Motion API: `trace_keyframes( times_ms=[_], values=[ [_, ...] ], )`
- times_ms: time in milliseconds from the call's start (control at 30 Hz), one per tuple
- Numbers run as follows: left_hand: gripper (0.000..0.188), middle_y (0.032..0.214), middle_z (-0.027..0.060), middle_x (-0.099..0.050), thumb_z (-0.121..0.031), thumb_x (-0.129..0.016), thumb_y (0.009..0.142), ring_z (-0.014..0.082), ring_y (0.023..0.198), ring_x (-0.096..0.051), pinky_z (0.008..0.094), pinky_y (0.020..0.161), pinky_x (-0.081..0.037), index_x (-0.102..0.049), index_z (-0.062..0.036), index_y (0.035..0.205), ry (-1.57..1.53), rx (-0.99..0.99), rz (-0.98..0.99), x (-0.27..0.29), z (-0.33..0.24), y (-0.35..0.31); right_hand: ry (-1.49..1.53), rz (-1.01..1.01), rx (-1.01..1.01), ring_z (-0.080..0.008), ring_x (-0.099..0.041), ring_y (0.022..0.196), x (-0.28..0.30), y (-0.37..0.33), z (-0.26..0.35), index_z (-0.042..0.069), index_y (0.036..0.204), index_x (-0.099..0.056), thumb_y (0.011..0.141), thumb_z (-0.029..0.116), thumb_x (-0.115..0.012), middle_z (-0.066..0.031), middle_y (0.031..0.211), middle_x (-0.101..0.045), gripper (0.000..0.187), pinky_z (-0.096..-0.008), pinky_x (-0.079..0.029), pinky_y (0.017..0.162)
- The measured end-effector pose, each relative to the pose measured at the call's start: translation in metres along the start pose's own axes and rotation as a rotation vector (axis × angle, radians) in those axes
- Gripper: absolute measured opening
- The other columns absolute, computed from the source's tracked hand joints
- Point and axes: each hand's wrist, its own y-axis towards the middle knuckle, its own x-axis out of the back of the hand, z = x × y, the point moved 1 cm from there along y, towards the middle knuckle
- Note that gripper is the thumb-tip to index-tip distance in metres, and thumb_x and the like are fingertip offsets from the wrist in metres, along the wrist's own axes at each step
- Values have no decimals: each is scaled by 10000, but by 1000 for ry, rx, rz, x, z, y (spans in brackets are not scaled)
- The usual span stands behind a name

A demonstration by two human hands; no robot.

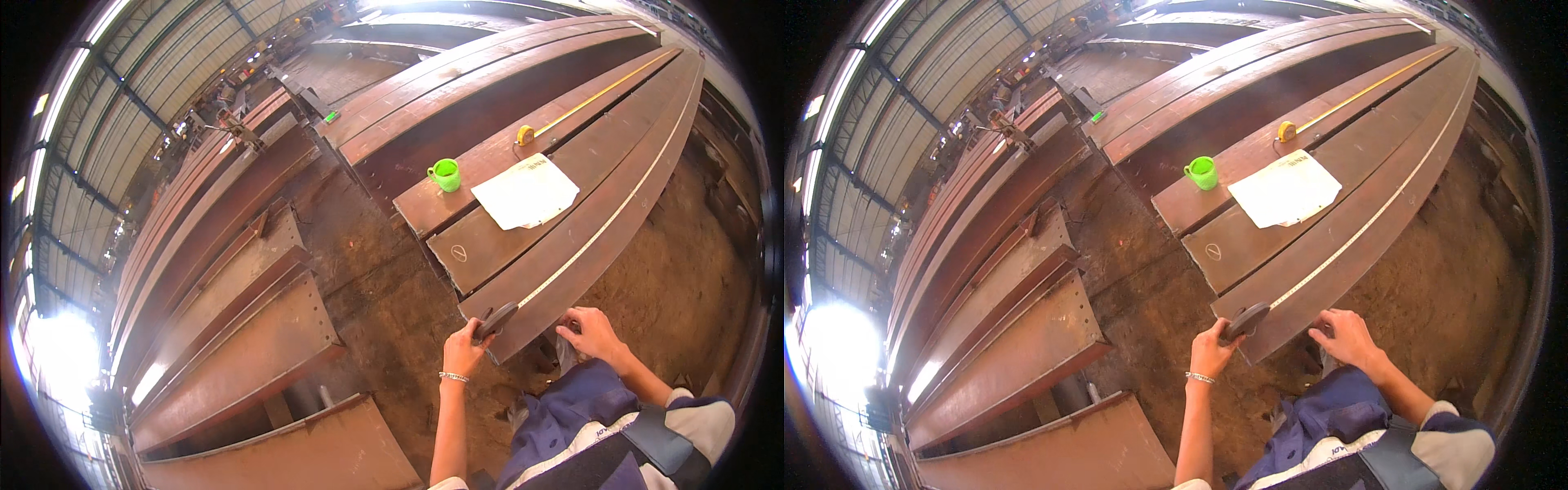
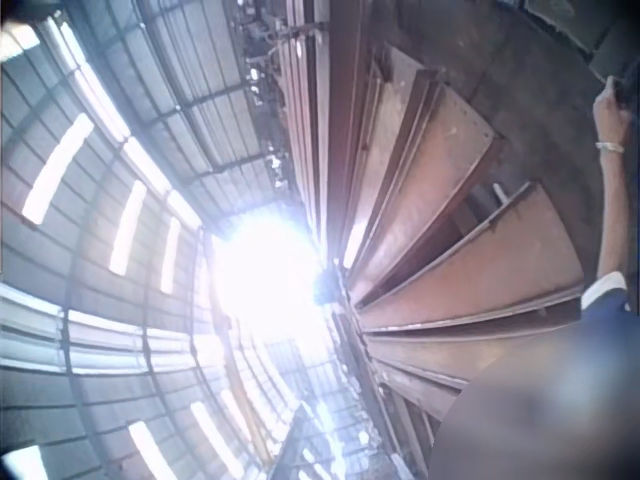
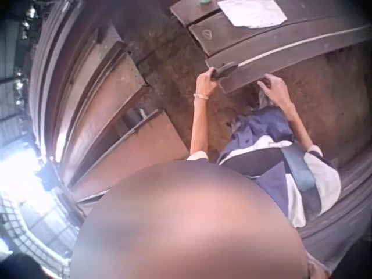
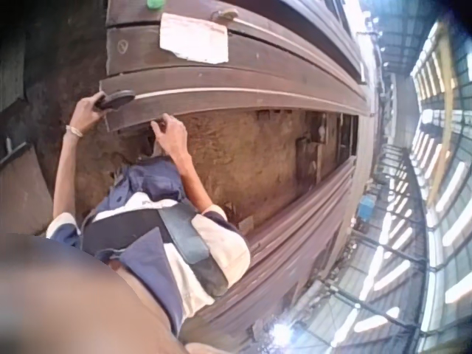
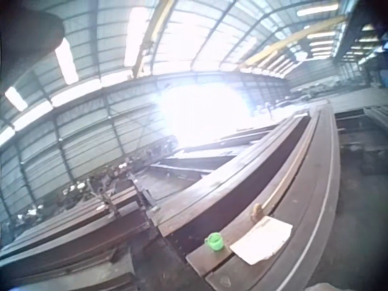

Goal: The person measures large metal sheets using a tape measure and a square tool, then marks the sheets with a marker. The person moves between different stacks of metal sheets to perform measurements and markings.

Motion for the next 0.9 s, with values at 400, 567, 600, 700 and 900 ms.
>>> trace_keyframes(
  times_ms=[400,567,600,700,900],
  values=[
    [428,840,214,-703,-332,-830,822,408,803,-690,450,697,-525,-633,-41,1066,107,-31,-50,-15,-6,6,151,-240,-583,-326,-727,871,-40,-93,-135,45,957,-747,836,311,-741,-176,901,-748,292,-415,-565,795],
    [437,819,232,-690,-305,-846,803,444,793,-673,461,690,-514,-624,-12,1039,103,-147,-65,-32,11,19,164,-316,-790,-370,-711,927,-114,-151,-195,68,1003,-753,826,349,-729,-186,945,-744,333,-457,-564,829],
    [466,835,245,-696,-296,-856,784,460,823,-676,471,702,-516,-632,1,1064,155,-80,-13,-35,17,25,177,-356,-829,-387,-702,947,-128,-166,-205,74,1030,-753,821,353,-731,-188,959,-742,350,-468,-561,835],
    [498,841,247,-703,-280,-873,755,465,831,-677,480,700,-515,-642,25,1073,191,-189,-70,-43,30,35,204,-298,-1029,-410,-686,990,-173,-215,-227,61,1096,-743,805,389,-741,-207,1037,-728,438,-482,-554,879],
    [544,1021,270,-721,-341,-778,871,436,954,-695,476,775,-544,-619,41,1224,289,-158,48,-32,19,27,347,-169,-1324,-378,-653,1117,-288,-309,-274,31,1187,-714,805,438,-743,-228,1191,-690,559,-455,-537,937]
  ],
)
